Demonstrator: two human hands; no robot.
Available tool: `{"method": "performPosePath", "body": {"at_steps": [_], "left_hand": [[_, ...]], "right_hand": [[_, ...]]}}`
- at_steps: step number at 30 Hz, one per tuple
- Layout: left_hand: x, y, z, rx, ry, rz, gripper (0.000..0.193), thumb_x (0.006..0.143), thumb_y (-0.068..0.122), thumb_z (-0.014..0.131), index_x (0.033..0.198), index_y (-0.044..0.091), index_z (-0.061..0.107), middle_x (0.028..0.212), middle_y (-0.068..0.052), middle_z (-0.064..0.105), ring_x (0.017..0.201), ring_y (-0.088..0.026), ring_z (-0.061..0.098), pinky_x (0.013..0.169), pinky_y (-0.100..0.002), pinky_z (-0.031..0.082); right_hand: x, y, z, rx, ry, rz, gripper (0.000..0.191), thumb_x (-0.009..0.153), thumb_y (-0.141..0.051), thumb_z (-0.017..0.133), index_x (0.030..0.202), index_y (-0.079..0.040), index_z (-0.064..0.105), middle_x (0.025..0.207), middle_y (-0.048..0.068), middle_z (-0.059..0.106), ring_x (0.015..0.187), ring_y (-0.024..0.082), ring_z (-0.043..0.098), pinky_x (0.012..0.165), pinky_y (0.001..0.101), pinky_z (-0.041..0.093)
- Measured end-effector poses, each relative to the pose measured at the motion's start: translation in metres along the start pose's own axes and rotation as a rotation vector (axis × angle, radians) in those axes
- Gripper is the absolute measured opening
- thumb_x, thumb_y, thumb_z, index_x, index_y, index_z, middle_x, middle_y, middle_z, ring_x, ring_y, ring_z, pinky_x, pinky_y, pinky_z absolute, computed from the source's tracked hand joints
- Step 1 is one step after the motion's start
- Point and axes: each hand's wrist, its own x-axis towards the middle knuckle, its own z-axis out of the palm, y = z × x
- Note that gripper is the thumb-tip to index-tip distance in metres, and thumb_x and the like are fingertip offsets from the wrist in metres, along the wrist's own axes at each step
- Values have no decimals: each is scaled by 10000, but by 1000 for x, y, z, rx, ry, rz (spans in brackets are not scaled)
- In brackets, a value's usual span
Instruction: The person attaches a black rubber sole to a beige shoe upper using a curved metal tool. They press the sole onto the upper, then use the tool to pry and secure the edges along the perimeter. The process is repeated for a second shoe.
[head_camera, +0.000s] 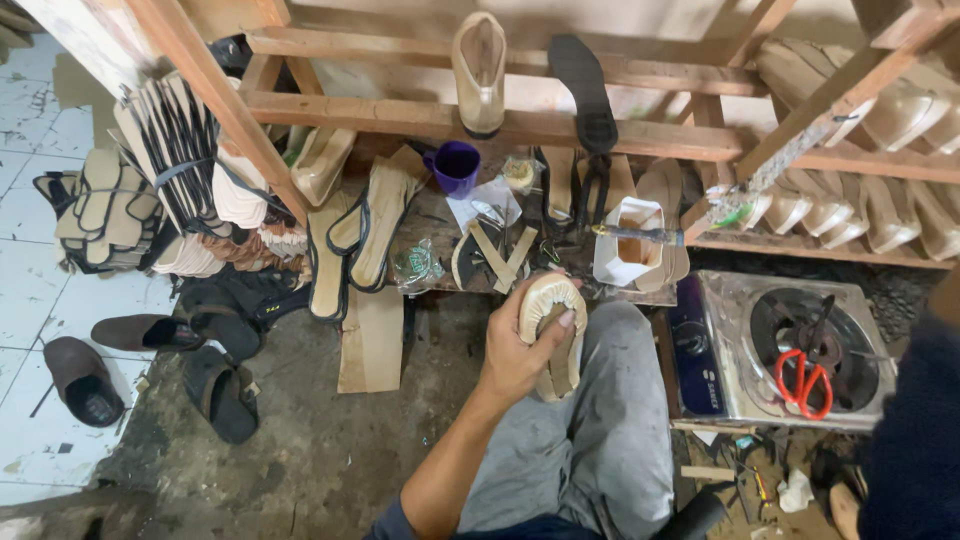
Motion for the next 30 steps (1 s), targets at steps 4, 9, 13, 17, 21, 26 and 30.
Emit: {"method": "performPosePath", "body": {"at_steps": [4,9,13,17,21,26,30], "left_hand": [[4,-10,-1,-103,-29,-73,465,987,24,657,1429,-40,528,1298,-116,703,1146,-140,658,1008,-291,538],[6,-11,-3,24,-58,-30,442,995,-16,664,1426,-56,572,1269,-144,693,1159,-171,654,1036,-319,531],[4,-8,-1,-66,-115,-29,509,989,8,651,1468,-13,480,1313,-121,691,1237,-159,643,1085,-307,521],[6,-3,4,98,-121,67,503,974,-35,684,1448,-24,516,1372,-152,671,1296,-187,628,1138,-329,498],[8,0,6,99,-119,-9,510,968,32,692,1441,-20,509,1342,-154,687,1239,-181,640,1096,-332,514],[8,2,7,-17,-159,-63,444,1099,212,575,1474,-17,519,1371,-158,686,1249,-178,643,1116,-328,514],[8,1,7,-53,-174,-98,426,1118,211,535,1473,-22,513,1391,-166,669,1249,-183,638,1104,-332,519]], "right_hand": [[-122,-25,-9,366,-69,173,344,975,-17,677,1315,24,654,1106,209,739,959,329,756,937,527,653],[-250,3,27,558,-175,309,356,910,4,729,1253,63,653,1210,235,733,1060,349,752,1003,524,614],[-319,33,40,660,96,328,444,923,-8,762,1329,59,594,1217,238,712,1132,366,742,1052,523,582],[-342,54,39,810,124,524,564,939,-124,741,1401,51,469,1125,257,735,1026,385,743,955,544,606],[-347,65,48,676,146,466,637,897,-135,763,1410,29,422,1219,214,706,1111,367,734,995,528,597],[-345,73,62,742,187,615,519,979,-152,698,1407,58,493,1163,242,682,1018,343,727,926,512,589],[-342,76,70,630,26,467,501,947,-61,678,1399,30,482,1253,194,692,1067,273,720,980,432,585]]}}
